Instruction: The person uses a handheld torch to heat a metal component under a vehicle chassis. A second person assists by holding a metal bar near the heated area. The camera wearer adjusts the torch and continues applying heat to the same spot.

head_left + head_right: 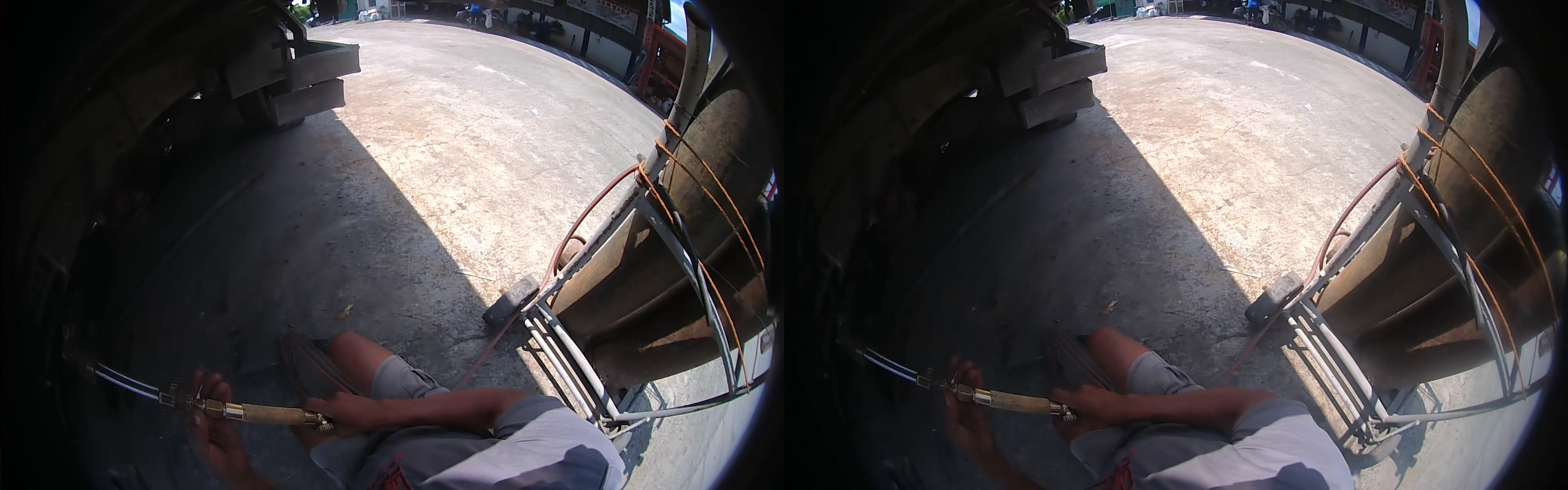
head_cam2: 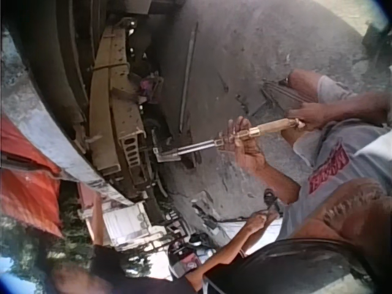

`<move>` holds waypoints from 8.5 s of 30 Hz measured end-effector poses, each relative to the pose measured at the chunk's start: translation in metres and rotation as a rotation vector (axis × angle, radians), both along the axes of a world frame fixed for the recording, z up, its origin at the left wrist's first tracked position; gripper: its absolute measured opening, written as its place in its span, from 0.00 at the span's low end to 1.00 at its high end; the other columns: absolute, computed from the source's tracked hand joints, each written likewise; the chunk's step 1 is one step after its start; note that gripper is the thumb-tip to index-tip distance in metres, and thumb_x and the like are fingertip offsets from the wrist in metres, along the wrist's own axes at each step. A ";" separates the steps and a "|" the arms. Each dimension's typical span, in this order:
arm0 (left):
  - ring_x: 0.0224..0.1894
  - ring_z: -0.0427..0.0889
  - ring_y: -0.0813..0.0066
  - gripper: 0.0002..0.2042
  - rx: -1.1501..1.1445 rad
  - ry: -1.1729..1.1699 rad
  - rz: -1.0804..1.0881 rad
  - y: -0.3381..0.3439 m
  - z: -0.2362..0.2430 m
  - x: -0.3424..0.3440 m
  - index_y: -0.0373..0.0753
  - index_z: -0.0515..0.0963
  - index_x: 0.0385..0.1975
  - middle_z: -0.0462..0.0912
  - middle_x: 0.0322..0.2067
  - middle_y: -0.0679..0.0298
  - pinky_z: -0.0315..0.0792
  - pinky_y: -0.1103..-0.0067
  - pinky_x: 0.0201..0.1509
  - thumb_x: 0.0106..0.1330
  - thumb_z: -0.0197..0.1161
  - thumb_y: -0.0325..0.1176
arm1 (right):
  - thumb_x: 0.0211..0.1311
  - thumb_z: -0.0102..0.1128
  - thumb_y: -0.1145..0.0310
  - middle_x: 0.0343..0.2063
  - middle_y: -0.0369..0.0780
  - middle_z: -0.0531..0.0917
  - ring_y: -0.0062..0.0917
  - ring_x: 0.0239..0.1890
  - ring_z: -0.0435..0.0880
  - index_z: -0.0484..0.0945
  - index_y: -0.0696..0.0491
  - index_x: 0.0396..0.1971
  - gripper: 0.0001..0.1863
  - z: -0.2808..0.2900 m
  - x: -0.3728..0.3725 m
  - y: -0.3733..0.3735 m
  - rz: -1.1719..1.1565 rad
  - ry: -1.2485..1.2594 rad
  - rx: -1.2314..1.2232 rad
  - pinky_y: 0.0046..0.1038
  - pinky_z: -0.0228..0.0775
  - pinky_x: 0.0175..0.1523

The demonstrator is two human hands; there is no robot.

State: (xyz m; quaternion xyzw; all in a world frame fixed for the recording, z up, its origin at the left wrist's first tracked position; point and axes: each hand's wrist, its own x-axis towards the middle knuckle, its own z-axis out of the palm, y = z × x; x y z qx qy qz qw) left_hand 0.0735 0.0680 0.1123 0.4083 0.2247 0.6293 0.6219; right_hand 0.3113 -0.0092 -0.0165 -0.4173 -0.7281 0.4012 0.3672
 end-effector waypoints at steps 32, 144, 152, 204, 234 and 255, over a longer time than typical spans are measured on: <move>0.61 0.87 0.48 0.44 0.115 -0.038 -0.080 -0.015 0.020 -0.015 0.32 0.63 0.77 0.68 0.73 0.40 0.65 0.53 0.81 0.57 0.75 0.25 | 0.55 0.83 0.81 0.30 0.40 0.86 0.21 0.22 0.84 0.75 0.58 0.55 0.30 0.042 -0.027 -0.028 0.405 0.471 -0.666 0.27 0.74 0.22; 0.39 0.68 0.93 0.10 1.071 0.362 0.390 -0.068 0.080 0.085 0.59 0.74 0.41 0.75 0.33 0.95 0.58 0.78 0.56 0.77 0.69 0.49 | 0.70 0.75 0.57 0.20 0.28 0.76 0.13 0.14 0.72 0.75 0.47 0.43 0.17 -0.032 0.037 -0.060 -0.388 0.537 -1.102 0.20 0.60 0.16; 0.46 0.83 0.60 0.28 0.949 0.747 0.572 0.004 -0.013 0.030 0.40 0.73 0.69 0.85 0.45 0.64 0.80 0.64 0.50 0.72 0.74 0.35 | 0.71 0.74 0.50 0.18 0.29 0.75 0.14 0.13 0.73 0.75 0.49 0.34 0.20 -0.051 0.058 -0.043 -0.384 0.386 -1.052 0.22 0.61 0.15; 0.61 0.85 0.59 0.24 -0.786 0.186 0.200 0.053 -0.289 -0.088 0.31 0.76 0.66 0.85 0.56 0.53 0.77 0.66 0.68 0.80 0.63 0.43 | 0.69 0.75 0.62 0.16 0.34 0.79 0.17 0.11 0.75 0.78 0.55 0.31 0.16 -0.018 -0.005 0.009 -0.045 0.121 -1.062 0.22 0.64 0.16; 0.56 0.86 0.42 0.15 -0.393 1.150 0.276 0.237 -0.493 -0.047 0.32 0.81 0.55 0.88 0.50 0.43 0.79 0.57 0.59 0.75 0.62 0.33 | 0.66 0.76 0.67 0.20 0.34 0.79 0.19 0.12 0.76 0.76 0.53 0.46 0.16 0.004 0.044 -0.020 -0.531 0.153 -1.086 0.24 0.64 0.16; 0.39 0.84 0.69 0.10 -0.129 -0.517 -0.288 0.098 -0.184 -0.008 0.37 0.78 0.52 0.83 0.37 0.61 0.79 0.66 0.48 0.79 0.60 0.35 | 0.64 0.79 0.70 0.23 0.36 0.81 0.16 0.14 0.78 0.75 0.56 0.50 0.22 0.002 0.015 0.041 0.357 0.390 -0.853 0.21 0.66 0.16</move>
